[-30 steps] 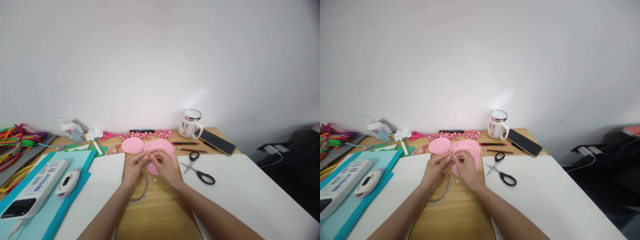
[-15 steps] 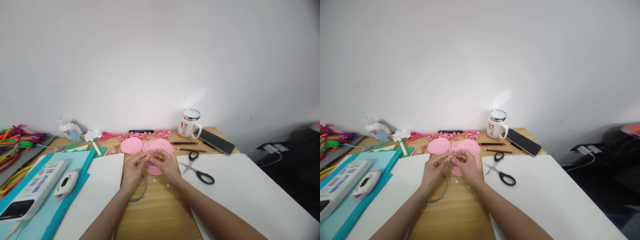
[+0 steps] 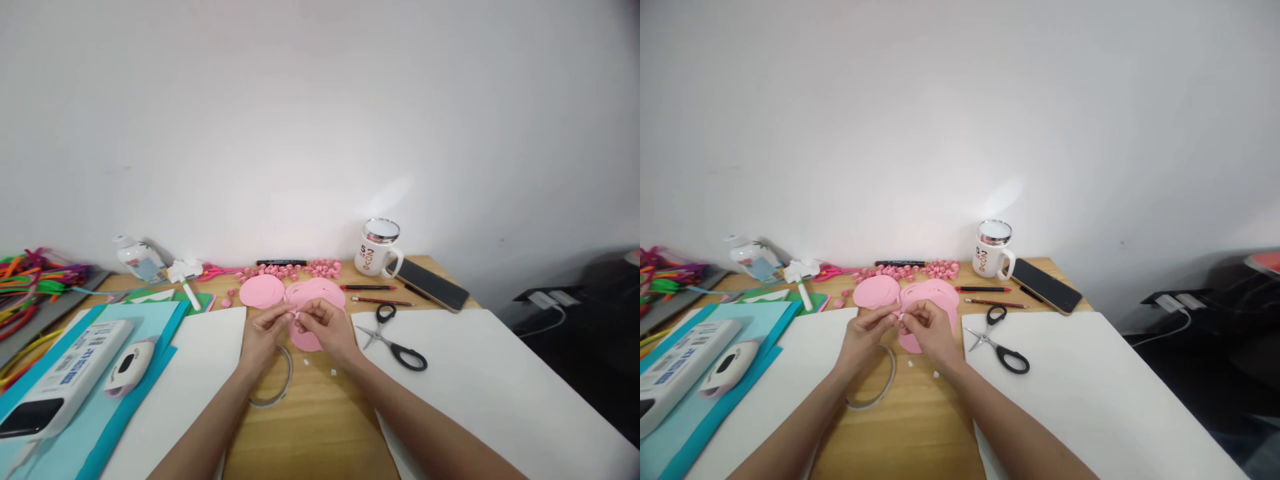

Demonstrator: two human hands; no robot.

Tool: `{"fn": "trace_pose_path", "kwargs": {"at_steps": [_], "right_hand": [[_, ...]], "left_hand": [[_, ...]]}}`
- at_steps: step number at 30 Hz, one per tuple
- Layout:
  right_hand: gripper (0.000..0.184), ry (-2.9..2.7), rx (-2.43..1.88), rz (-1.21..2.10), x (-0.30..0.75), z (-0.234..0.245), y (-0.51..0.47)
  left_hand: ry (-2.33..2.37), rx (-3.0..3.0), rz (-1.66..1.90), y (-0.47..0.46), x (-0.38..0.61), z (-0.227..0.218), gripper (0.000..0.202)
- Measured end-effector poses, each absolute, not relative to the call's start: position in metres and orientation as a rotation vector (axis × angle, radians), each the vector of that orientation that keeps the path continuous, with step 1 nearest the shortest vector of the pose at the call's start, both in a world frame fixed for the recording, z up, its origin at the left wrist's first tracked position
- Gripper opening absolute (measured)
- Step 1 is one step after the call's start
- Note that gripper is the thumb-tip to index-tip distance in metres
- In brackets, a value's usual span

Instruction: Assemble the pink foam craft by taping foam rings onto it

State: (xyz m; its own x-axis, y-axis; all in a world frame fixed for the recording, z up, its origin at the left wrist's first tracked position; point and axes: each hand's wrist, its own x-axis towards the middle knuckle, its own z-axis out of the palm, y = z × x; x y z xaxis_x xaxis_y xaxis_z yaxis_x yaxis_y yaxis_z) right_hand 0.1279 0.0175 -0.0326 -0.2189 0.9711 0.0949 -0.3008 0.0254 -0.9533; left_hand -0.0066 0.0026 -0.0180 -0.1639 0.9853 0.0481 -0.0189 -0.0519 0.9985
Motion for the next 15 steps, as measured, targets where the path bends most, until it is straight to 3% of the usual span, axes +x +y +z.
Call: {"fn": "trace_pose_path", "kwargs": {"at_steps": [15], "right_hand": [[0.024,-1.263,-1.017,1.405,0.1281,-0.0274,0.0118]], "left_hand": [[1.234,1.033,1.405,0.0031,-0.0068,-0.0202,0.022]]}}
